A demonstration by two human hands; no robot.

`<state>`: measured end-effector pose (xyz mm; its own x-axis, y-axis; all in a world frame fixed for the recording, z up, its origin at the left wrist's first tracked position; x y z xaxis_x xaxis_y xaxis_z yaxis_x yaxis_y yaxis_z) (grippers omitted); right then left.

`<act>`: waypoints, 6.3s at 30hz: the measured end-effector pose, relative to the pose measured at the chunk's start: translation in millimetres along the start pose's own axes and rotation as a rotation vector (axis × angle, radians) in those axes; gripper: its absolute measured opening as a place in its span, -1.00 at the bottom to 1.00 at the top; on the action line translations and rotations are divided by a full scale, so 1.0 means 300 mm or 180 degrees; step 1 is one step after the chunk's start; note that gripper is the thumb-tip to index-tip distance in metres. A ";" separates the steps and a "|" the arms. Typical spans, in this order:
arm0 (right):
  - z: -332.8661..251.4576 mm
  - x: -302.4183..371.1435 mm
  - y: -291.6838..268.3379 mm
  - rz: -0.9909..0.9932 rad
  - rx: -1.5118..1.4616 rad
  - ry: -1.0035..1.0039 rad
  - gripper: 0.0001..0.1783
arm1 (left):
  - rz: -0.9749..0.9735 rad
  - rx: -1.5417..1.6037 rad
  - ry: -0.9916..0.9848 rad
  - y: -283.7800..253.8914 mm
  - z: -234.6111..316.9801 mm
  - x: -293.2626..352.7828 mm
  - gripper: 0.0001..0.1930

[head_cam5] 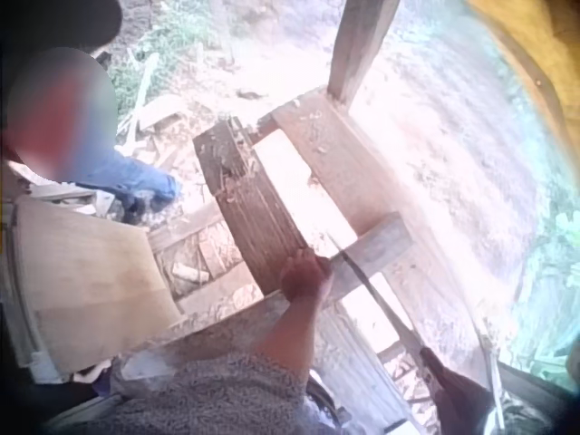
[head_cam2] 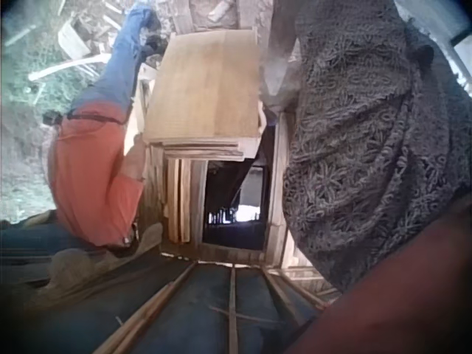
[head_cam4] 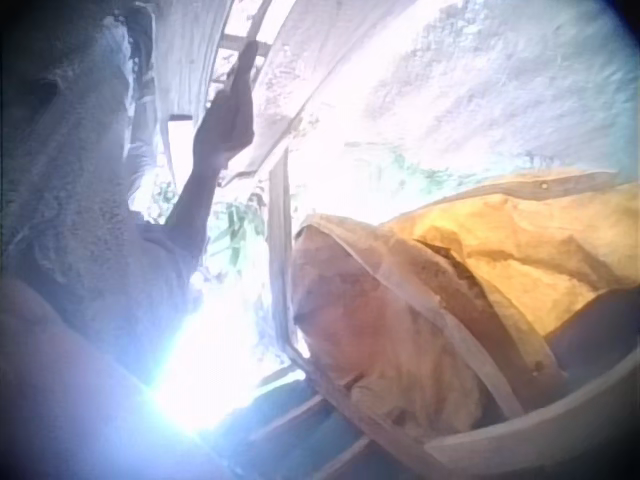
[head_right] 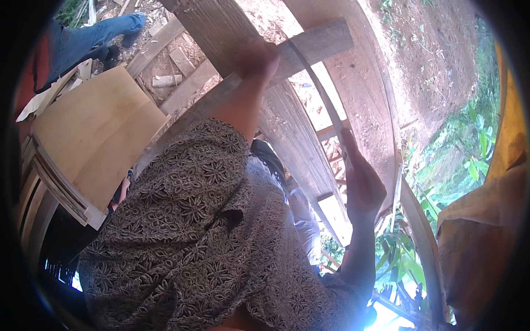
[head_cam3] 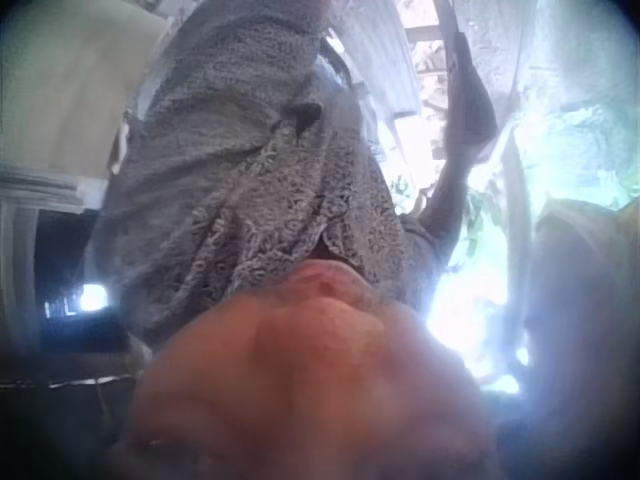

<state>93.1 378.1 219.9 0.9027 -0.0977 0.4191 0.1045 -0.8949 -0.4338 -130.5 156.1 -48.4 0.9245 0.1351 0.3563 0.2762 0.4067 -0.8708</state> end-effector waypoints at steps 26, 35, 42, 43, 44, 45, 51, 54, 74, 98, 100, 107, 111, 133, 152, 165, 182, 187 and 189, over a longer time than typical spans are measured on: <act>0.006 0.041 0.125 -0.0148 -0.0736 -0.1209 -0.37 | -0.0304 -0.0374 0.0070 0.070 -0.007 -0.020 -0.57; 0.117 -0.146 0.158 0.0429 -0.0377 -0.0703 -0.61 | -0.0604 -0.0607 0.0430 0.070 0.029 -0.009 -0.31; 0.076 0.025 0.079 0.0502 -0.0400 -0.0699 -0.61 | -0.0164 -0.0405 0.0095 0.085 0.026 -0.049 -0.39; 0.057 0.017 0.074 0.0467 -0.0351 -0.0667 -0.61 | -0.0173 -0.0370 0.0032 0.087 0.014 -0.054 -0.41; 0.033 -0.003 0.065 0.0437 -0.0341 -0.0607 -0.62 | -0.0336 -0.0655 0.0062 0.094 -0.032 -0.120 -0.41; 0.021 -0.034 0.068 0.0443 -0.0341 -0.0580 -0.62 | -0.0410 -0.0608 -0.0014 0.050 0.006 -0.085 -0.41; 0.057 -0.441 0.248 0.0443 -0.0322 -0.0440 -0.67 | -0.1015 -0.0730 0.0105 0.094 0.047 0.003 -0.45; 0.009 -0.694 0.361 0.0569 0.0306 -0.0392 -0.65 | -0.1079 -0.0790 0.0179 0.104 0.041 -0.048 -0.50; -0.120 -0.527 0.226 -0.0415 -0.0136 -0.0444 -0.48 | -0.0215 -0.0274 0.0028 -0.027 0.030 0.010 -0.70; -0.074 -0.523 0.235 -0.0474 -0.0218 -0.0287 -0.59 | -0.0421 -0.0020 0.0000 -0.027 0.032 -0.004 -0.65; -0.080 -0.737 0.337 -0.0418 -0.0414 -0.0318 -0.59 | -0.0644 0.0052 -0.0001 -0.051 0.047 0.019 -0.63; -0.056 -0.568 0.278 -0.0260 -0.0277 -0.0419 -0.59 | -0.0513 0.0128 0.0001 -0.033 0.037 -0.014 -0.62; -0.203 -0.184 0.032 -0.0318 0.0511 0.0280 -0.58 | -0.0003 -0.0151 -0.0123 -0.027 -0.014 0.002 -0.68; -0.025 -0.354 0.164 -0.0439 -0.0377 0.0087 -0.57 | -0.0174 -0.0002 0.0008 -0.008 0.011 0.000 -0.68; -0.024 -0.835 0.420 -0.0251 -0.0498 -0.0619 -0.63 | -0.0322 -0.0073 0.0013 -0.034 0.036 -0.012 -0.68; -0.067 -0.238 0.121 -0.0468 -0.0320 -0.0626 -0.45 | -0.0529 -0.0043 -0.0148 -0.045 0.009 -0.001 -0.63; -0.063 -0.033 0.032 -0.0416 0.0021 -0.0315 -0.44 | -0.0173 0.0123 0.0141 0.013 0.029 -0.001 -0.65; 0.027 0.007 0.032 -0.0699 -0.0204 -0.0029 -0.37 | -0.0109 -0.0014 0.0129 0.000 0.025 -0.003 -0.65; 0.027 -0.187 0.127 -0.0578 -0.0279 -0.0524 -0.42 | -0.0237 -0.0140 0.0110 -0.043 0.035 0.015 -0.65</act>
<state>49.8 352.9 173.6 0.9290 0.1337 0.3452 0.2409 -0.9263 -0.2897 -132.9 160.8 -32.0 0.9093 0.0744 0.4093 0.3550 0.3744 -0.8566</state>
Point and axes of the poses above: each hand's wrist, its own x-axis away from the middle knuckle, its own y-axis out of the palm, z = x × y, the point moved 4 cm from there along -x, towards the middle knuckle, and after that the axes turned 8 degrees about -z, right-handed, at the moved point
